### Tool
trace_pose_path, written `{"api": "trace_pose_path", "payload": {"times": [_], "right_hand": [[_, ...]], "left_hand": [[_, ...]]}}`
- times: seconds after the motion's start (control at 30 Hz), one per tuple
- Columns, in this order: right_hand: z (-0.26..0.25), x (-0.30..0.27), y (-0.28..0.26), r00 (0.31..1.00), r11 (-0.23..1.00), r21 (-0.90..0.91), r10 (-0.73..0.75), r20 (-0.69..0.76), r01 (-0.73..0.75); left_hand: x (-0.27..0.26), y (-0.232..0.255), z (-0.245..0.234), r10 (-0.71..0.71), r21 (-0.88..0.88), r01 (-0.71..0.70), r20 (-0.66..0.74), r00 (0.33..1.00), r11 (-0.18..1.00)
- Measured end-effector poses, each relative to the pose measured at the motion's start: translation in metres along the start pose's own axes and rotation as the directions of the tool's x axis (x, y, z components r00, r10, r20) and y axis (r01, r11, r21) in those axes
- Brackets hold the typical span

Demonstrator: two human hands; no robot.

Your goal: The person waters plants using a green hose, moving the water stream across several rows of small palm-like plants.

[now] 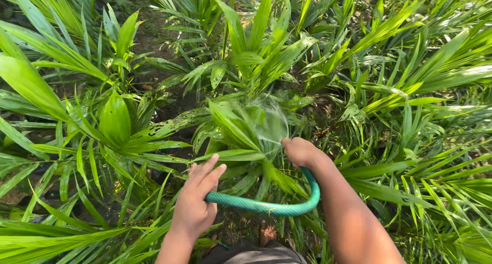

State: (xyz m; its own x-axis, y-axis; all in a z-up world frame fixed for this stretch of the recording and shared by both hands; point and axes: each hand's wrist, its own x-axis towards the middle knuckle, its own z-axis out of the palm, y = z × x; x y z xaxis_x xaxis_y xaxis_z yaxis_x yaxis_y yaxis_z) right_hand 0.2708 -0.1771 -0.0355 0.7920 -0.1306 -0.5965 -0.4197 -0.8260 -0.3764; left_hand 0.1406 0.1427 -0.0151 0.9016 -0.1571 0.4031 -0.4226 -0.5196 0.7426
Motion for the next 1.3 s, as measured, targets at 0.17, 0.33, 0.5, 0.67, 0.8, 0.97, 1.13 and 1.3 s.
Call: {"api": "trace_pose_path", "payload": {"times": [0.17,0.33,0.5,0.67,0.8,0.97,1.13,1.3], "right_hand": [[0.003,0.004,-0.006,1.000,0.998,-0.066,-0.011,0.002,0.012],[0.003,0.006,-0.015,0.998,0.995,-0.085,-0.042,0.043,0.046],[-0.026,-0.037,-0.067,0.996,0.999,0.019,-0.032,-0.083,0.033],[-0.033,-0.089,-0.156,0.961,0.953,-0.267,-0.198,-0.194,0.142],[-0.006,-0.080,-0.193,0.966,0.954,-0.266,-0.188,-0.176,0.137],[-0.032,0.014,-0.175,0.859,0.388,-0.798,-0.421,0.292,0.461],[-0.099,0.038,-0.152,0.960,0.524,-0.814,-0.025,0.280,0.252],[-0.106,0.009,-0.149,0.966,0.547,-0.812,0.022,0.258,0.204]], "left_hand": [[-0.008,-0.008,-0.013,0.007,-0.076,-0.010,-0.030,1.000,0.997],[-0.017,-0.013,-0.030,0.000,-0.133,-0.010,-0.074,0.997,0.991],[-0.025,-0.019,-0.045,-0.024,-0.186,0.005,-0.104,0.994,0.983],[-0.033,-0.039,-0.056,-0.044,-0.300,-0.039,-0.262,0.964,0.953],[-0.038,-0.055,-0.082,-0.046,-0.240,-0.042,-0.352,0.935,0.970],[-0.033,-0.046,-0.093,-0.053,-0.275,-0.017,-0.246,0.968,0.961],[-0.017,-0.011,-0.072,-0.140,-0.306,0.117,-0.053,0.989,0.945],[-0.006,-0.002,-0.060,-0.012,-0.129,0.004,-0.066,0.998,0.992]]}}
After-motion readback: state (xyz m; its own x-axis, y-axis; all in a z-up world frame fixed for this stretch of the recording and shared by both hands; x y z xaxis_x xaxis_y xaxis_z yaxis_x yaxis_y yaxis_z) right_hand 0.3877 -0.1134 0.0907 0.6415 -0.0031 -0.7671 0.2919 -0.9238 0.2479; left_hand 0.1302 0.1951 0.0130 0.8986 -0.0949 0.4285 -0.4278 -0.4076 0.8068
